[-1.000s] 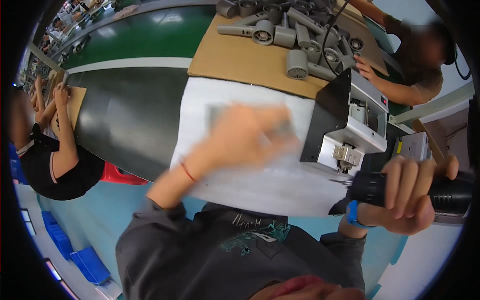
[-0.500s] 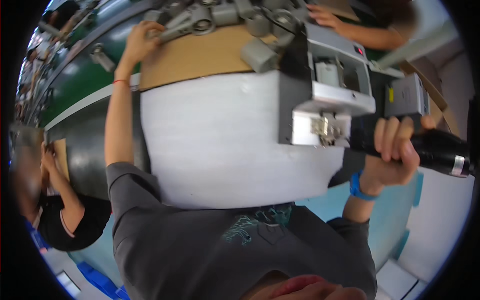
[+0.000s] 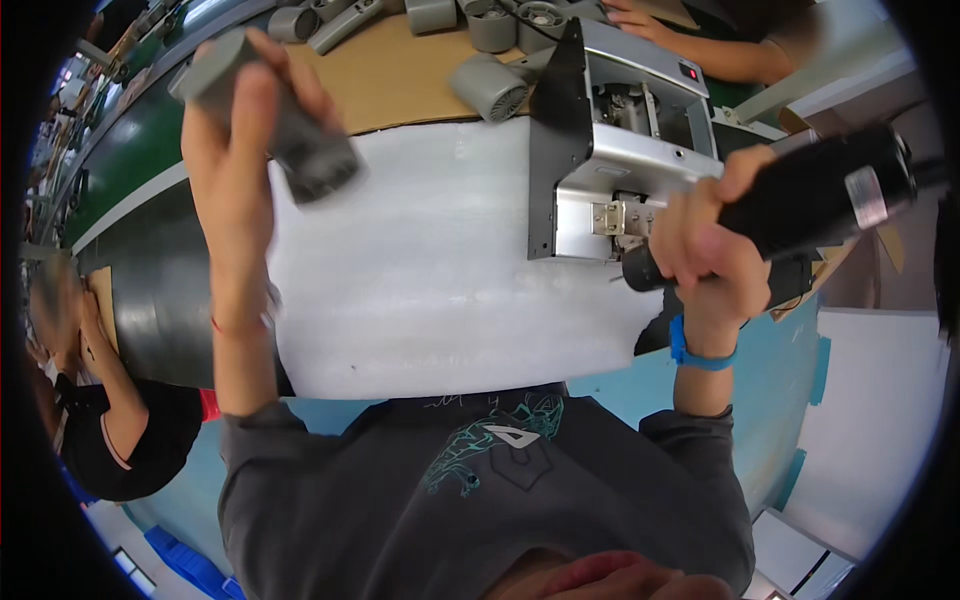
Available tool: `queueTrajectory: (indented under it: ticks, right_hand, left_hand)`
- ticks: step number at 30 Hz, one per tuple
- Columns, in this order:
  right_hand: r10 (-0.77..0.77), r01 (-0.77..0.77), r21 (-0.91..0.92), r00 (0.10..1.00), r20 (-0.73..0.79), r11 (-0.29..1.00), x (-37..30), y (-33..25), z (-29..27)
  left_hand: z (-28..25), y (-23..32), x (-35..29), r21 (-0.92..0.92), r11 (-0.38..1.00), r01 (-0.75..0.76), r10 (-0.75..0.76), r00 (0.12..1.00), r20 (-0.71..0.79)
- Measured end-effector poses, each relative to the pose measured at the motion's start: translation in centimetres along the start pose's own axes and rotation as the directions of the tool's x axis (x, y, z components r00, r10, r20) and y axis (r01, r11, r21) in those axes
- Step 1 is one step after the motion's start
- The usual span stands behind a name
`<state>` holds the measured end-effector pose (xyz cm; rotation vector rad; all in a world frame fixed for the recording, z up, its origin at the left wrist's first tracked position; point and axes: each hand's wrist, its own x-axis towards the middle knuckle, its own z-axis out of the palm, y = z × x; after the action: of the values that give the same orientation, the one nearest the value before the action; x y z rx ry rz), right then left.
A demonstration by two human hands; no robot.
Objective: Using a motorized screwdriver to assemble plastic components on a production line.
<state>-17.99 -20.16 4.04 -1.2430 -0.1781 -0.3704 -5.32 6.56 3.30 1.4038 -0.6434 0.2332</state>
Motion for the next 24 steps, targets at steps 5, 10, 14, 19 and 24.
queueTrajectory:
  ticks: [5, 10, 14, 19, 24]
  right_hand:
    - [-0.199, 0.122, 0.301, 0.950, 0.242, 0.946, 0.2, -3.0, 0.3]
    - [-0.422, 0.295, 0.434, 0.877, 0.230, 0.851, 1.1, -4.9, 3.0]
    - [-0.468, 0.222, 0.492, 0.755, 0.460, 0.842, 2.0, -3.8, 5.2]
    - [-0.401, 0.192, 0.440, 0.797, 0.451, 0.877, 1.5, -4.3, 4.4]
    - [-0.348, 0.181, 0.386, 0.838, 0.421, 0.904, 1.7, -3.3, 5.7]
  left_hand:
    - [6.3, 2.6, -9.3, -0.215, 0.935, 0.281, -0.263, 0.958, 0.110]
    - [9.4, -1.6, -11.1, -0.012, 1.000, -0.029, 0.030, 0.986, 0.162]
    - [9.2, -1.0, -11.4, -0.154, 0.983, 0.098, -0.056, 0.965, 0.257]
    - [9.5, -1.2, -11.7, -0.224, 0.973, 0.060, -0.005, 0.971, 0.240]
    - [9.8, -1.1, -11.2, -0.169, 0.985, -0.031, 0.068, 0.973, 0.220]
